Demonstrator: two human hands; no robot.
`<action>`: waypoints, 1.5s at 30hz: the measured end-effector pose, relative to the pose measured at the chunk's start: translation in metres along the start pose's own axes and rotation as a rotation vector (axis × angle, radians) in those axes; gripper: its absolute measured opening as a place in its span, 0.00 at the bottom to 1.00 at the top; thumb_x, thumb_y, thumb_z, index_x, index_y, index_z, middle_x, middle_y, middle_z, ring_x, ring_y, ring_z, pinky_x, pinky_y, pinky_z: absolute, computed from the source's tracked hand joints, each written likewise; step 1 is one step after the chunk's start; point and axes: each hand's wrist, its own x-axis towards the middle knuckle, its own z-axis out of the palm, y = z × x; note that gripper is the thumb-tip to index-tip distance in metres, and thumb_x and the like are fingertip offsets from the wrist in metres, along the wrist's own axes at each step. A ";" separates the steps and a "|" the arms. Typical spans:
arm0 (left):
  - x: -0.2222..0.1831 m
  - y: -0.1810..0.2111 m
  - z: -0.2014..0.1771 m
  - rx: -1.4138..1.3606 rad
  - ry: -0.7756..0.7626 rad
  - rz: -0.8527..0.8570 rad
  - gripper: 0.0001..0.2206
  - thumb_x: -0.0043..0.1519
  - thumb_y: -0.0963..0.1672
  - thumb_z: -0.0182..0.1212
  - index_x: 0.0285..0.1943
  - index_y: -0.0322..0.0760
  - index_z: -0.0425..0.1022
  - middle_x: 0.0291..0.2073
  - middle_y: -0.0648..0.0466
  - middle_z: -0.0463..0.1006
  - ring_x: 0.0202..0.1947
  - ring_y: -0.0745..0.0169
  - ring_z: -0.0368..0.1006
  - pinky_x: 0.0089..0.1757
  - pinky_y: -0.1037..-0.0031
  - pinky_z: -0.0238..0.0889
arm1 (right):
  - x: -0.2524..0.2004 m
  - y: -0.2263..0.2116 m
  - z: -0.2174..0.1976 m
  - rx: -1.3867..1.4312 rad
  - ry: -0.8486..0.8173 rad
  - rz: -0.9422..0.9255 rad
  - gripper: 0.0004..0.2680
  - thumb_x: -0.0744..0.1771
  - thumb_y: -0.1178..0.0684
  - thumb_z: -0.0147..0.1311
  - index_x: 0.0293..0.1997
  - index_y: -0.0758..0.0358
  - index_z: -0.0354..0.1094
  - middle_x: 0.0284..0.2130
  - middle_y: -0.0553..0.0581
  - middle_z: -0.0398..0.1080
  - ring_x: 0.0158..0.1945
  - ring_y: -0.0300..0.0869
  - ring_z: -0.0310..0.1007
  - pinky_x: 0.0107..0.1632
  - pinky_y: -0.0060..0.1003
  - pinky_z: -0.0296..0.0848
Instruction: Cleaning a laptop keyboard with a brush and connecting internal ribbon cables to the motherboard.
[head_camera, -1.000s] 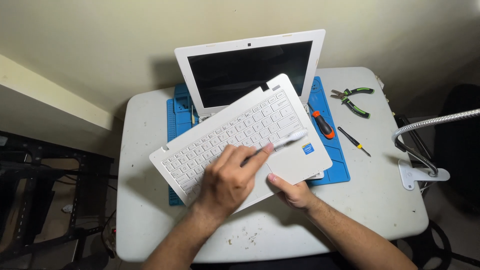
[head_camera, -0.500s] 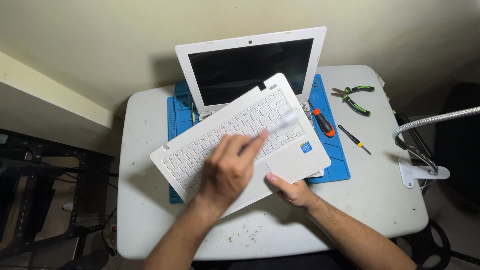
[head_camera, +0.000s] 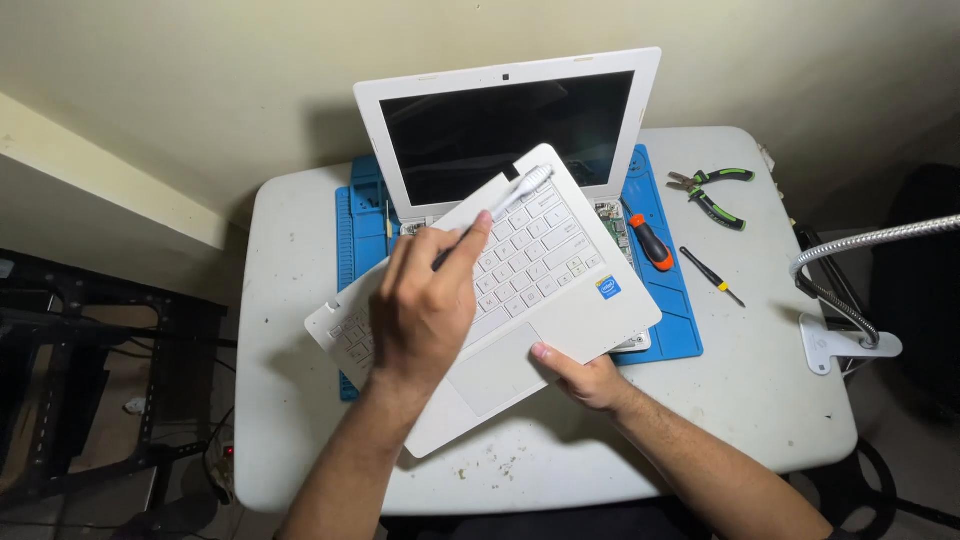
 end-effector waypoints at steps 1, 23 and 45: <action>-0.006 0.006 0.003 -0.064 -0.027 0.012 0.11 0.63 0.38 0.61 0.49 0.45 0.85 0.31 0.56 0.74 0.34 0.60 0.76 0.35 0.75 0.72 | 0.000 -0.002 0.003 -0.007 -0.011 -0.014 0.10 0.67 0.62 0.50 0.53 0.69 0.72 0.36 0.70 0.81 0.42 0.57 0.82 0.45 0.63 0.79; -0.030 0.017 -0.019 -0.212 -0.109 0.009 0.11 0.64 0.39 0.59 0.46 0.48 0.86 0.28 0.57 0.75 0.30 0.62 0.76 0.34 0.74 0.73 | 0.008 -0.004 -0.009 0.084 0.089 -0.005 0.12 0.66 0.63 0.49 0.56 0.69 0.71 0.37 0.67 0.82 0.43 0.56 0.82 0.48 0.63 0.78; -0.052 -0.013 -0.040 -0.032 -0.102 -0.029 0.11 0.63 0.37 0.60 0.47 0.44 0.86 0.30 0.54 0.75 0.32 0.58 0.75 0.35 0.73 0.72 | 0.004 -0.002 -0.017 0.376 0.365 0.020 0.19 0.65 0.62 0.48 0.63 0.59 0.65 0.47 0.65 0.77 0.52 0.60 0.77 0.61 0.69 0.69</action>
